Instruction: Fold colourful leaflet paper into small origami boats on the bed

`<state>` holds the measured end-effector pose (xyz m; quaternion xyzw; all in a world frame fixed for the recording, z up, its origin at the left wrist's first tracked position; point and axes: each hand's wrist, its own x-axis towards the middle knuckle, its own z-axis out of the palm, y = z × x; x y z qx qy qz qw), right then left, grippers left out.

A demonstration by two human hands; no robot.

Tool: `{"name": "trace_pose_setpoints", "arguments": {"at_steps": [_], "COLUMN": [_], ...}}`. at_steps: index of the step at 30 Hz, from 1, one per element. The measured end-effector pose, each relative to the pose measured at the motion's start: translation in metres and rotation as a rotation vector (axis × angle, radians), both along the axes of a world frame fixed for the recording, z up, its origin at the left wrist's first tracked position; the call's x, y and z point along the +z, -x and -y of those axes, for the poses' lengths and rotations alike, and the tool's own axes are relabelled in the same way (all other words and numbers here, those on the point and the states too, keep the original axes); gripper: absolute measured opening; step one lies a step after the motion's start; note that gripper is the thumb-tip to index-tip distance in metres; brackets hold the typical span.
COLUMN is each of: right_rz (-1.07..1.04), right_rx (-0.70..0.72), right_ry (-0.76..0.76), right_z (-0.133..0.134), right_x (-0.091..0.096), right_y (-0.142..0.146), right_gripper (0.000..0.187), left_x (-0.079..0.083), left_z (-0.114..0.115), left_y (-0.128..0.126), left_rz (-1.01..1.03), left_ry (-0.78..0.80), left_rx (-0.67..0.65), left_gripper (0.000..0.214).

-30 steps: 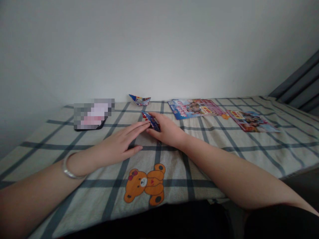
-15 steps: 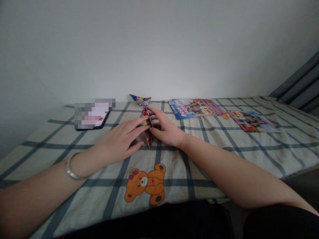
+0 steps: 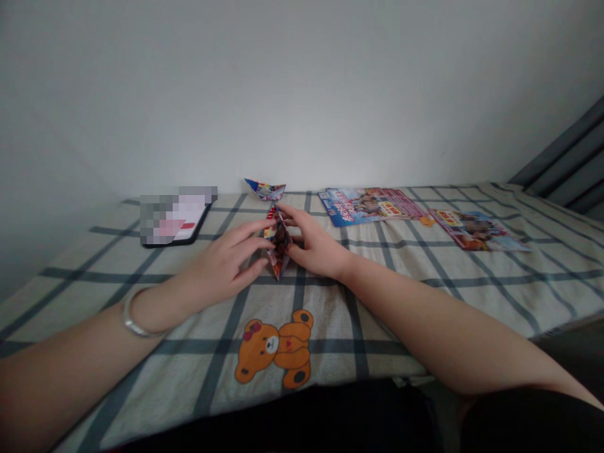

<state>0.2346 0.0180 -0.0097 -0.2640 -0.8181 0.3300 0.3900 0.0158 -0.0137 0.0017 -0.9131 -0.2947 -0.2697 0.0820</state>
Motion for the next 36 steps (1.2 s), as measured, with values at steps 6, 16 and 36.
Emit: {"name": "trace_pose_setpoints", "arguments": {"at_steps": [6,16,36], "right_rz": [-0.018,0.031,0.153], "right_rx": [0.103,0.113,0.009], "right_ry": [0.056,-0.048,-0.319], "right_z": [0.001,0.001,-0.003], "right_x": [-0.001,-0.002,0.001], "right_y": [0.003,0.005,0.002], "right_gripper": [0.069,0.069,0.059], "left_x": [0.003,-0.015,-0.006], "left_z": [-0.001,-0.009,-0.012], "left_y": [0.000,-0.003,0.000], "left_rz": [0.094,0.423,0.206], "left_ry": [-0.044,0.248,0.450], "left_rx": [-0.002,0.016,0.024], "left_gripper": [0.010,0.087,0.063]}}
